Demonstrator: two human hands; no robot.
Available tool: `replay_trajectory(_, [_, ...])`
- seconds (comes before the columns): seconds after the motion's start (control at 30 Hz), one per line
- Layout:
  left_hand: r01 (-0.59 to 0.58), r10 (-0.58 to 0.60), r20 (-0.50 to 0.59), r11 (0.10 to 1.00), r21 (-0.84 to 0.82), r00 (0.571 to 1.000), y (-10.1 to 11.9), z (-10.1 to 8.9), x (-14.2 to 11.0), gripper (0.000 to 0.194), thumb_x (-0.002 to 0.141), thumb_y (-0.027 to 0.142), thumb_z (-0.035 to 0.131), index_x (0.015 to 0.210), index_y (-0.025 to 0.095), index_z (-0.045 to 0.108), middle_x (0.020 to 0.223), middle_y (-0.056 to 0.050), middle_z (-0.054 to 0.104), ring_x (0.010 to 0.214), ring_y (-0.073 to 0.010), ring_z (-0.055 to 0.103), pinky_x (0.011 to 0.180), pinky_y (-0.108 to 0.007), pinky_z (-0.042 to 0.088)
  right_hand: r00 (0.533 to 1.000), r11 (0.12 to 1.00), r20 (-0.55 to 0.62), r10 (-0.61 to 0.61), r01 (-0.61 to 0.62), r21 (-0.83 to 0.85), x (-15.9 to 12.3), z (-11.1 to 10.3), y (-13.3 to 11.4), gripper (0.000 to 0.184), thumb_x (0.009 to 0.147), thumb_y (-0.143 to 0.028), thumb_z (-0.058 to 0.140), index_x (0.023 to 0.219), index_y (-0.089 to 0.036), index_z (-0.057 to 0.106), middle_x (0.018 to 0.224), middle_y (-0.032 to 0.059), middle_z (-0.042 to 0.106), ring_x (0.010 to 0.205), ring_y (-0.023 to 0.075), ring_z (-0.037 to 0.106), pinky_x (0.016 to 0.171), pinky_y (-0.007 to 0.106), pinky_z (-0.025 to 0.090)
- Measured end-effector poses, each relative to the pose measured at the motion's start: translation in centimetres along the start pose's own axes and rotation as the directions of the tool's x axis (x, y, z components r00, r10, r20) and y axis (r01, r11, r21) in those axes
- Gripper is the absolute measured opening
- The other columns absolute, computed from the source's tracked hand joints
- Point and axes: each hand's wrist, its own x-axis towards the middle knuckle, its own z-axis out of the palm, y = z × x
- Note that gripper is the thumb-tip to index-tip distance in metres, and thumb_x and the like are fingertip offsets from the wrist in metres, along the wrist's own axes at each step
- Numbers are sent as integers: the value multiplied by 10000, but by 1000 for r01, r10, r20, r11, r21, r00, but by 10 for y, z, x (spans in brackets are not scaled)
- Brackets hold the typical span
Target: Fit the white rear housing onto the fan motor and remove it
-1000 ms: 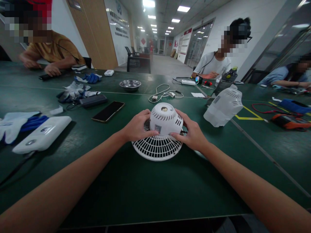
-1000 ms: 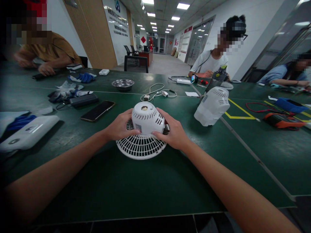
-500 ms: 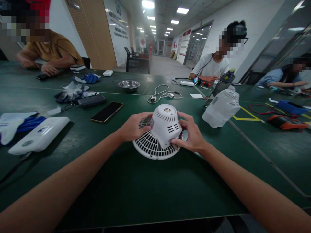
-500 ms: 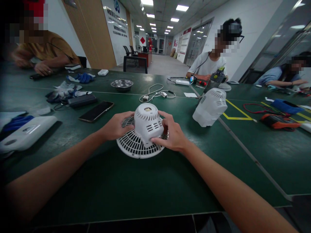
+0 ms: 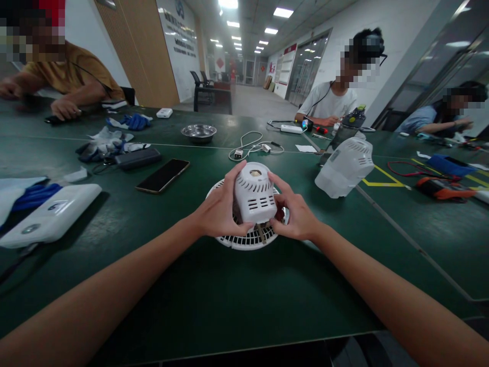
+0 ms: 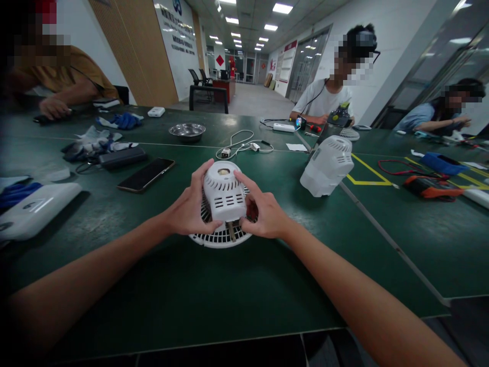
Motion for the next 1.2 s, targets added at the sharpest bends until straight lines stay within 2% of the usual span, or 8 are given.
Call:
replay_trajectory(0.23, [-13,14,-26,999,44,1000,1,1,3,1331,574,338,880,1603,266,38,1548,-206,381,1231,-424,589,1001,-557,520,1000,999,-8,9,-9,52,1,1,-1,992,755,-243,710,1586,-331,177,860,-23,689,601,157,608,576,333,556])
replay_trajectory(0.43, [-17,15,35,998,55,999,-10,-3,0,1341,619,492,885,1616,286,12,1602,-211,333,1300,-447,544,1052,-602,482,1000,999,12,2,-2,33,2,-1,1,964,763,-249,705,1566,-334,178,873,-23,678,606,151,596,593,343,557])
replay_trajectory(0.6, [45,-44,-12,990,137,999,-13,2,-2,1376,580,709,851,1625,299,57,1617,-194,357,1338,-471,517,1095,-644,436,999,998,-4,-51,51,-32,3,-2,5,1091,745,-421,803,1588,-338,116,1233,92,659,907,281,682,800,508,588])
replay_trajectory(0.73, [49,-43,-70,995,92,997,-11,5,-4,1218,704,658,805,1634,282,113,1622,-170,384,1392,-430,484,1132,-588,428,986,994,-159,-39,22,-110,5,4,1,1147,678,-572,856,1582,-365,179,1536,129,442,1249,412,563,994,631,510])
replay_trajectory(0.87, [20,-21,-81,1000,-13,997,-16,-2,-5,989,830,494,750,1624,258,210,1580,-151,463,1360,-366,539,1115,-524,462,974,991,-226,-14,-18,-135,4,9,0,1118,679,-517,855,1577,-378,205,1547,108,435,1295,429,525,1046,659,474])
replay_trajectory(0.97, [97,-102,-105,994,-46,989,-19,-8,-6,713,905,420,656,1543,218,411,1425,-133,628,1242,-321,636,1078,-497,491,969,991,-247,5,-39,-131,3,7,7,1039,716,-397,795,1577,-376,214,1565,97,419,1278,413,537,1051,656,471])
replay_trajectory(1.1, [274,-275,-206,961,-36,939,-25,-10,-6,426,964,430,539,1292,185,655,1284,-110,707,1196,-302,648,1072,-482,476,958,992,-263,113,-123,-21,3,2,19,936,783,-323,696,1580,-365,207,1450,91,539,1182,357,602,1029,635,501])
replay_trajectory(1.2, [481,-486,-309,871,-99,818,-37,-6,-7,488,987,494,460,1304,167,635,1333,-125,672,1228,-320,618,1078,-502,454,958,989,-248,142,-146,1,4,1,21,965,771,-402,764,1574,-349,232,1450,103,535,1190,365,608,1052,660,479])
